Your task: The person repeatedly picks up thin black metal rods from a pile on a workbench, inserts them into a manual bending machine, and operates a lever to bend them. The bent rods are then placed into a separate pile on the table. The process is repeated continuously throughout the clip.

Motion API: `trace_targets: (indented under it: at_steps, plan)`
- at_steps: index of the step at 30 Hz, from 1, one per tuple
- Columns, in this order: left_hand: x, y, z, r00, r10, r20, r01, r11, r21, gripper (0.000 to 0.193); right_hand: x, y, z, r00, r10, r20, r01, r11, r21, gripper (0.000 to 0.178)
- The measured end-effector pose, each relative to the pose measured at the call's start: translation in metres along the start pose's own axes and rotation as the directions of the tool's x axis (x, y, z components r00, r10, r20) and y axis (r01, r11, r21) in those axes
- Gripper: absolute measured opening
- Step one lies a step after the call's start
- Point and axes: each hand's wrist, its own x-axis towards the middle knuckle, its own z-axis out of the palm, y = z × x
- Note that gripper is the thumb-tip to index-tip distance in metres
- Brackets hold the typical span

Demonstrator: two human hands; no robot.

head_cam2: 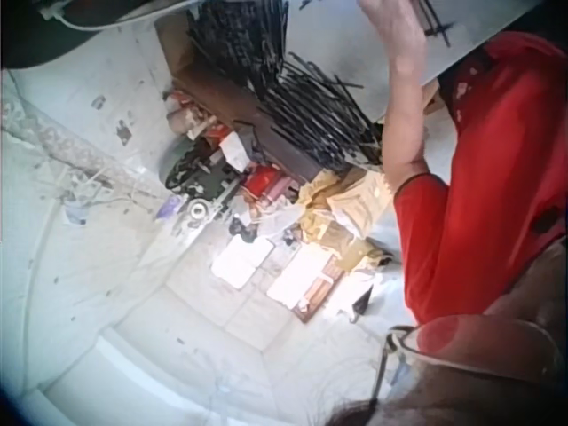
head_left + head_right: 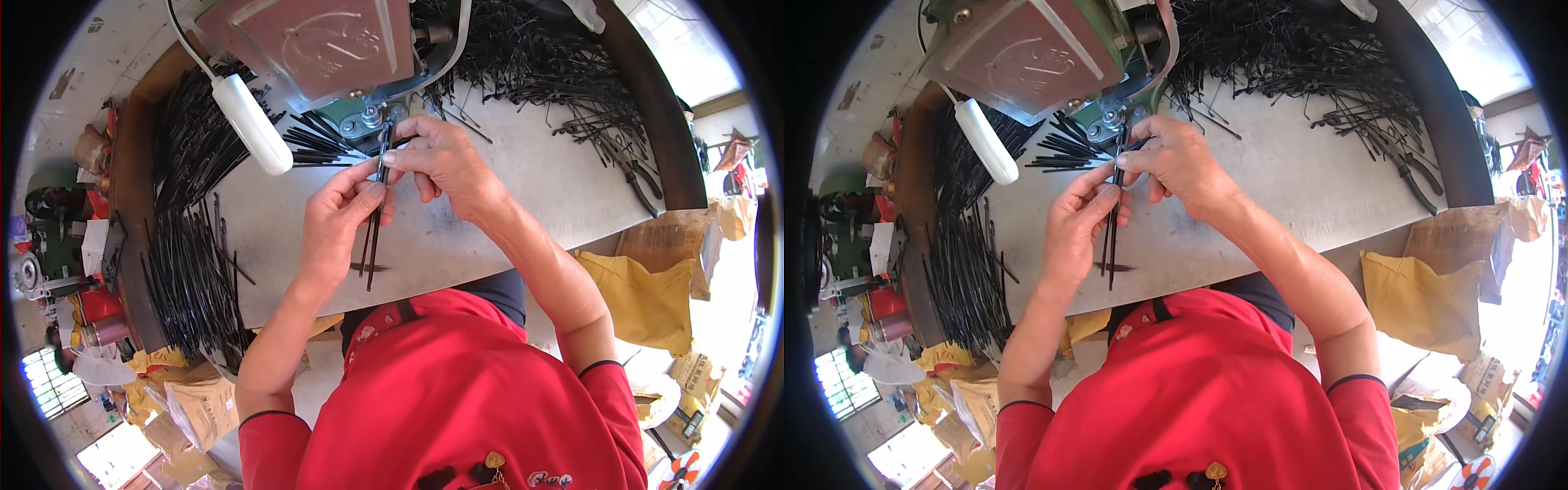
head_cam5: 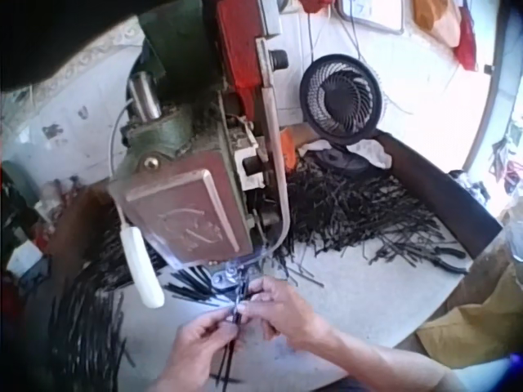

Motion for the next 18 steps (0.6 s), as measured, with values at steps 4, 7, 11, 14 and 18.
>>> trace_targets:
  at_steps: [4,7,11,14,18]
  plan:
    - [0.002,0.0,-0.006,0.988,-0.14,0.068,0.151,0.966,-0.21,0.036,-0.007,0.002,0.002,0.997,-0.009,-0.075,0.013,0.998,0.059,0.043]
    - [0.003,0.001,-0.01,0.974,-0.187,0.125,0.213,0.944,-0.25,0.035,-0.011,0.002,0.003,0.994,-0.024,-0.11,0.032,0.996,0.077,0.043]
    - [0.004,0.003,-0.015,0.963,-0.207,0.174,0.247,0.934,-0.258,0.035,-0.014,0.001,0.003,0.99,-0.046,-0.132,0.056,0.996,0.076,0.04]
    - [0.002,0.006,-0.01,0.967,-0.217,0.133,0.245,0.938,-0.247,0.034,-0.017,-0.001,0.004,0.986,-0.044,-0.163,0.052,0.998,0.045,0.038]
    - [0.004,-0.001,-0.012,0.975,-0.18,0.134,0.207,0.949,-0.236,0.035,-0.019,-0.001,0.005,0.979,-0.033,-0.2,0.045,0.998,0.052,0.035]
